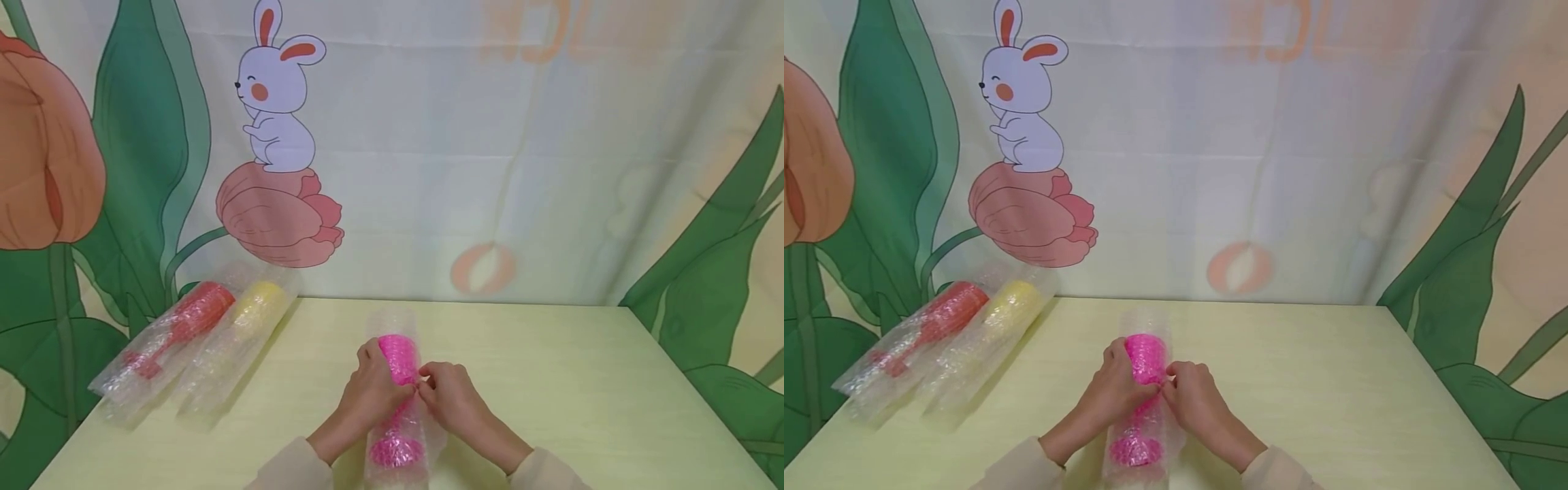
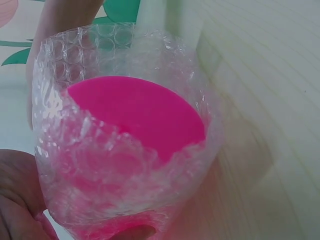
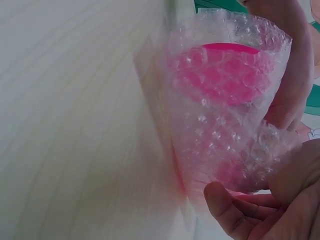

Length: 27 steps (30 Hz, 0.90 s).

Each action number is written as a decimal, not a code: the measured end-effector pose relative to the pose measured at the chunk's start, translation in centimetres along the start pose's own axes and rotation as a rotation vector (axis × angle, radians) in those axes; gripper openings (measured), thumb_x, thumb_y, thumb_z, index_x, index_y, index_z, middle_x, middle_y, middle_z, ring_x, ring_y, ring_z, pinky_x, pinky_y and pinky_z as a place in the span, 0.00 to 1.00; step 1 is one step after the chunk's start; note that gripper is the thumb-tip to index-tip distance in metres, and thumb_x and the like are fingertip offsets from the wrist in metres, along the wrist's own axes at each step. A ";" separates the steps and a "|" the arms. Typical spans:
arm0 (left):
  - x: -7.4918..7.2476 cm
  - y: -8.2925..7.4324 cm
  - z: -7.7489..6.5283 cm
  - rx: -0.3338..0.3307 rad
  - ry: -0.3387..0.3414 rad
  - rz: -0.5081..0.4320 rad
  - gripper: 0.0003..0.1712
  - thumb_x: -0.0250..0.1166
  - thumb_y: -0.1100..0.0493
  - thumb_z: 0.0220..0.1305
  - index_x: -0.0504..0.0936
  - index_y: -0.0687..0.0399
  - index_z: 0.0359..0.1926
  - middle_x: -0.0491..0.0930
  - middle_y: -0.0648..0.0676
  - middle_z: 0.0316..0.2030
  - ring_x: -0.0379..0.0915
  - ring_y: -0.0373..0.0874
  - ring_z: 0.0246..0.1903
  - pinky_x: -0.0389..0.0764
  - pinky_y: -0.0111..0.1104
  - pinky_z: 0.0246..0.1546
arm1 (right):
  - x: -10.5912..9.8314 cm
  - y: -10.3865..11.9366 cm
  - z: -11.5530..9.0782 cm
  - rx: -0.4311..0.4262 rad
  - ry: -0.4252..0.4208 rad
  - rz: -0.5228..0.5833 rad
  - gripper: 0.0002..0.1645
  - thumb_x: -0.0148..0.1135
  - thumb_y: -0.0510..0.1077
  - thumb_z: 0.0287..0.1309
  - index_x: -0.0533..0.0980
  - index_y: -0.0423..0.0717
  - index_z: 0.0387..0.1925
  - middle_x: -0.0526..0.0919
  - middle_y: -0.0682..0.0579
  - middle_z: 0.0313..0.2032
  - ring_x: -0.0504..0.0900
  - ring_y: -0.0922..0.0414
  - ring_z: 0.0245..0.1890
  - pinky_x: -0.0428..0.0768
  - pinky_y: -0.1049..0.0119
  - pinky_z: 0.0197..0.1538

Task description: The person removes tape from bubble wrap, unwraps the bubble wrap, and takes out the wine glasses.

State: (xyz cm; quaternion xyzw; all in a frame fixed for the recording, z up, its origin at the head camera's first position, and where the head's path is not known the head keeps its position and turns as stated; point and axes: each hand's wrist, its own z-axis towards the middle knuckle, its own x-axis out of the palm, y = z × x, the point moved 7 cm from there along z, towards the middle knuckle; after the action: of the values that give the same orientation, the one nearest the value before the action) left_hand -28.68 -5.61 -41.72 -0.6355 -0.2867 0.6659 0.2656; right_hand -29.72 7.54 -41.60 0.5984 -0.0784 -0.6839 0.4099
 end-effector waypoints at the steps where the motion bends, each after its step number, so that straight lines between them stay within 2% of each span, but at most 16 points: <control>1: 0.0 0.0 0.0 -0.003 0.001 0.001 0.53 0.80 0.58 0.52 0.56 0.72 0.67 0.64 0.70 0.59 0.72 0.52 0.27 0.79 0.39 0.27 | -0.1 0.2 0.1 -0.022 -0.011 -0.040 0.10 0.62 0.29 0.58 0.83 0.29 0.42 0.85 0.49 0.26 0.76 0.63 0.21 0.76 0.71 0.24; 5: 0.0 0.0 -0.1 0.000 0.002 0.000 0.53 0.80 0.58 0.51 0.56 0.73 0.68 0.64 0.71 0.60 0.73 0.53 0.28 0.79 0.41 0.28 | -0.3 0.9 0.2 -0.121 -0.067 -0.160 0.05 0.65 0.29 0.60 0.84 0.36 0.36 0.83 0.52 0.26 0.76 0.61 0.24 0.77 0.70 0.28; 7: 0.0 -0.1 -0.1 0.010 0.003 0.004 0.54 0.80 0.57 0.51 0.56 0.73 0.68 0.64 0.70 0.60 0.73 0.53 0.28 0.79 0.41 0.28 | -0.3 1.2 0.2 -0.145 -0.083 -0.184 0.06 0.64 0.28 0.60 0.83 0.40 0.32 0.82 0.53 0.24 0.74 0.62 0.23 0.76 0.69 0.28; 13: 0.1 -0.6 -0.2 0.042 0.010 0.013 0.54 0.80 0.57 0.52 0.56 0.74 0.68 0.65 0.70 0.57 0.72 0.52 0.26 0.79 0.39 0.27 | -0.4 1.5 0.1 -0.134 -0.091 -0.182 0.14 0.62 0.28 0.61 0.80 0.43 0.23 0.75 0.58 0.17 0.68 0.64 0.19 0.72 0.71 0.25; 20: 0.7 -1.3 -0.1 0.052 0.017 0.012 0.54 0.80 0.54 0.53 0.57 0.74 0.67 0.65 0.71 0.57 0.72 0.52 0.27 0.79 0.39 0.26 | -0.9 0.8 0.0 -0.093 -0.072 -0.172 0.12 0.62 0.31 0.66 0.82 0.42 0.25 0.73 0.59 0.17 0.66 0.65 0.18 0.70 0.72 0.22; 27: 0.3 -0.9 -0.2 0.040 -0.017 0.038 0.53 0.81 0.54 0.52 0.58 0.73 0.67 0.65 0.72 0.59 0.75 0.56 0.30 0.81 0.44 0.28 | -0.7 1.6 0.0 -0.147 -0.078 -0.204 0.15 0.60 0.30 0.65 0.80 0.43 0.22 0.73 0.57 0.16 0.66 0.65 0.18 0.70 0.72 0.23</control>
State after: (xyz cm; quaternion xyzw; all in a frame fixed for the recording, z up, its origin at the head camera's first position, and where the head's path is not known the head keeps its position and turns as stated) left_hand -28.47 -4.77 -41.31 -0.6298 -0.2632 0.6817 0.2631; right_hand -29.04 6.93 -40.07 0.5444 0.0176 -0.7488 0.3776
